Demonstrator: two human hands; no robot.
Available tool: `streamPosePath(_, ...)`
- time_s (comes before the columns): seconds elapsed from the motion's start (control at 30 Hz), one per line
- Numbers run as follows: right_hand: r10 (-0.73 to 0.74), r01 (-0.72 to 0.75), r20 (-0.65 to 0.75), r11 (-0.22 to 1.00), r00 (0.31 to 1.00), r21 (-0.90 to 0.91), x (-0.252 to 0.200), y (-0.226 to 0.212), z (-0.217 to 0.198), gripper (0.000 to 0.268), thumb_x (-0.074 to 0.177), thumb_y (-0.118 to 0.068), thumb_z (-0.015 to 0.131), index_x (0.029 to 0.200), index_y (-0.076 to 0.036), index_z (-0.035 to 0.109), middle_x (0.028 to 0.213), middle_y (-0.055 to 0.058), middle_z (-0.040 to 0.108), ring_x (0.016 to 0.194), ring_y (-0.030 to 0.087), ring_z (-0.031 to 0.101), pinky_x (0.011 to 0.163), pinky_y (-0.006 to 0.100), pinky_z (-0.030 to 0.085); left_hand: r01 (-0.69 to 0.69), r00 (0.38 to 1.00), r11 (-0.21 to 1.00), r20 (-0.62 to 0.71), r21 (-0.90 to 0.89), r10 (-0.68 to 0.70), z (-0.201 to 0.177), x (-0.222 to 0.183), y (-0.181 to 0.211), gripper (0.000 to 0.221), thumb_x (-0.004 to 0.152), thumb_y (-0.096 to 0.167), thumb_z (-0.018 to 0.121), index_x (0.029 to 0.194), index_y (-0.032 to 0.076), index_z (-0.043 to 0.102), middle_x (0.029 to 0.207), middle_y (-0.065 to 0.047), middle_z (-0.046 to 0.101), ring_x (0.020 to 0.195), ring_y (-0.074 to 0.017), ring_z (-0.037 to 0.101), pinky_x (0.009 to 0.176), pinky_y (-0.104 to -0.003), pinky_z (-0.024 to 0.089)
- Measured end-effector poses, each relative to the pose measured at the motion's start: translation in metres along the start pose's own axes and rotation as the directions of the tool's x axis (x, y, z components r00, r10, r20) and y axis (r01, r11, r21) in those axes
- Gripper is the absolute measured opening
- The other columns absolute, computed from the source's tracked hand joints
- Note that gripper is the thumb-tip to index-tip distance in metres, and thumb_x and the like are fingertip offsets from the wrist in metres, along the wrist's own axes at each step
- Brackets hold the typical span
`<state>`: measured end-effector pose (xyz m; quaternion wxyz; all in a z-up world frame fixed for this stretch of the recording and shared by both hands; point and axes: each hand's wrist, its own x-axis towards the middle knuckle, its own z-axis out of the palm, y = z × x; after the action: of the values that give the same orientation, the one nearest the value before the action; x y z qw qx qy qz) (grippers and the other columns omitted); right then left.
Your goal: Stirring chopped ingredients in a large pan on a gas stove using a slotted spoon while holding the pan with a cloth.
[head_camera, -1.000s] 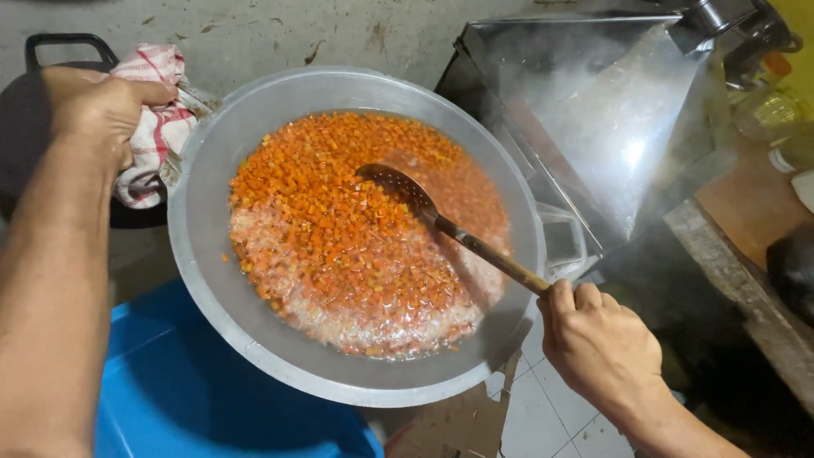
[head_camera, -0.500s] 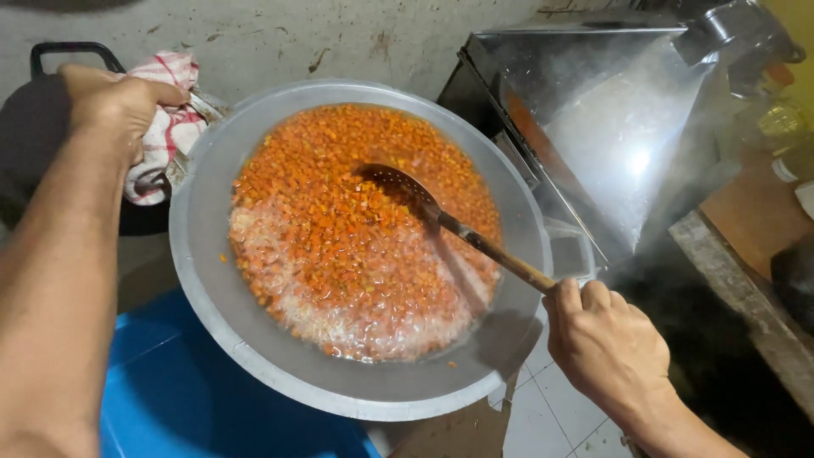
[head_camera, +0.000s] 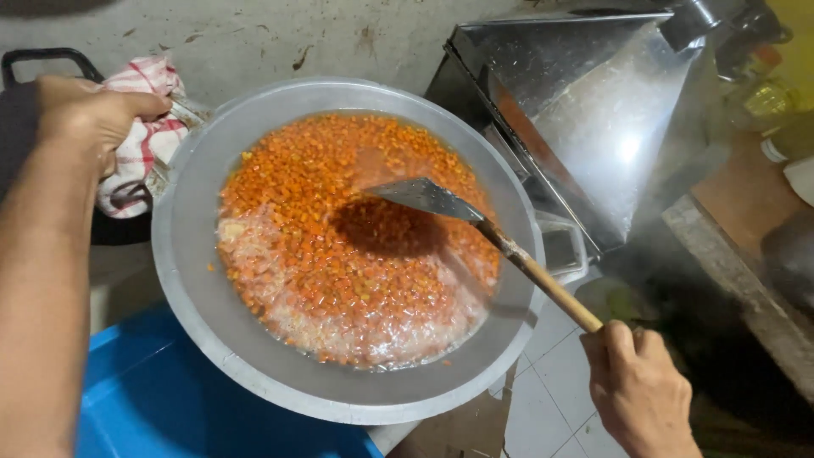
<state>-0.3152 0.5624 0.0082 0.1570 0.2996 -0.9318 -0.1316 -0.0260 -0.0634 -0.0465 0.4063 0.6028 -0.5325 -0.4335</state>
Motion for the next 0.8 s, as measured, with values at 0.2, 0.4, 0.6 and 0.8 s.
streamPosePath(0.2, 0.148, -0.257, 0.295, 0.891, 0.944, 0.374, -0.036, -0.002, 0.052, 0.033, 0.102, -0.05, 0.049, 0.101, -0.017, 0.048, 0.091, 0.008, 0.059, 0.082, 0.035, 0.062, 0.074, 0.05, 0.049, 0.107, 0.986, 0.989, 0.118, 0.102, -0.119, -0.001, -0.001, 0.001, 0.037, 0.08, 0.035, 0.092, 0.093, 0.02, 0.061, 0.079, 0.006, 0.068, 0.07, -0.0112, 0.072, 0.058, -0.042, 0.058)
streamPosePath(0.4, 0.075, -0.164, 0.158, 0.707, 0.985, 0.688, -0.033, -0.021, 0.082, 0.036, 0.105, -0.041, 0.043, 0.09, -0.01, 0.055, 0.079, 0.006, 0.057, 0.076, 0.023, 0.054, 0.072, 0.039, 0.043, 0.034, 0.988, 0.999, 0.154, -0.008, -0.032, 0.001, 0.039, -0.034, 0.049, 0.083, 0.024, 0.089, 0.105, 0.026, 0.045, 0.083, 0.006, 0.066, 0.071, -0.0071, 0.073, 0.05, -0.042, 0.057)
streamPosePath(0.6, 0.067, -0.048, 0.01, 0.598, 0.998, 0.8, -0.004, -0.028, 0.109, 0.035, 0.105, -0.035, 0.043, 0.089, -0.007, 0.057, 0.079, 0.006, 0.056, 0.073, 0.021, 0.052, 0.069, 0.038, 0.042, 0.27, 0.874, 0.963, 0.419, 0.002, -0.246, -0.005, 0.048, -0.043, 0.02, 0.099, 0.043, 0.07, 0.097, 0.023, 0.068, 0.083, 0.006, 0.072, 0.071, -0.0116, 0.074, 0.065, -0.035, 0.064)
streamPosePath(0.8, 0.026, 0.143, -0.19, 0.557, 0.982, 0.818, 0.021, -0.025, 0.132, 0.035, 0.106, -0.032, 0.046, 0.084, -0.007, 0.053, 0.077, 0.003, 0.051, 0.072, 0.02, 0.049, 0.067, 0.036, 0.04, 0.36, 0.812, 0.932, 0.478, 0.042, -0.335, -0.009, 0.041, -0.04, 0.025, 0.104, 0.051, 0.062, 0.101, 0.027, 0.067, 0.088, 0.007, 0.073, 0.079, -0.0113, 0.074, 0.074, -0.039, 0.062)
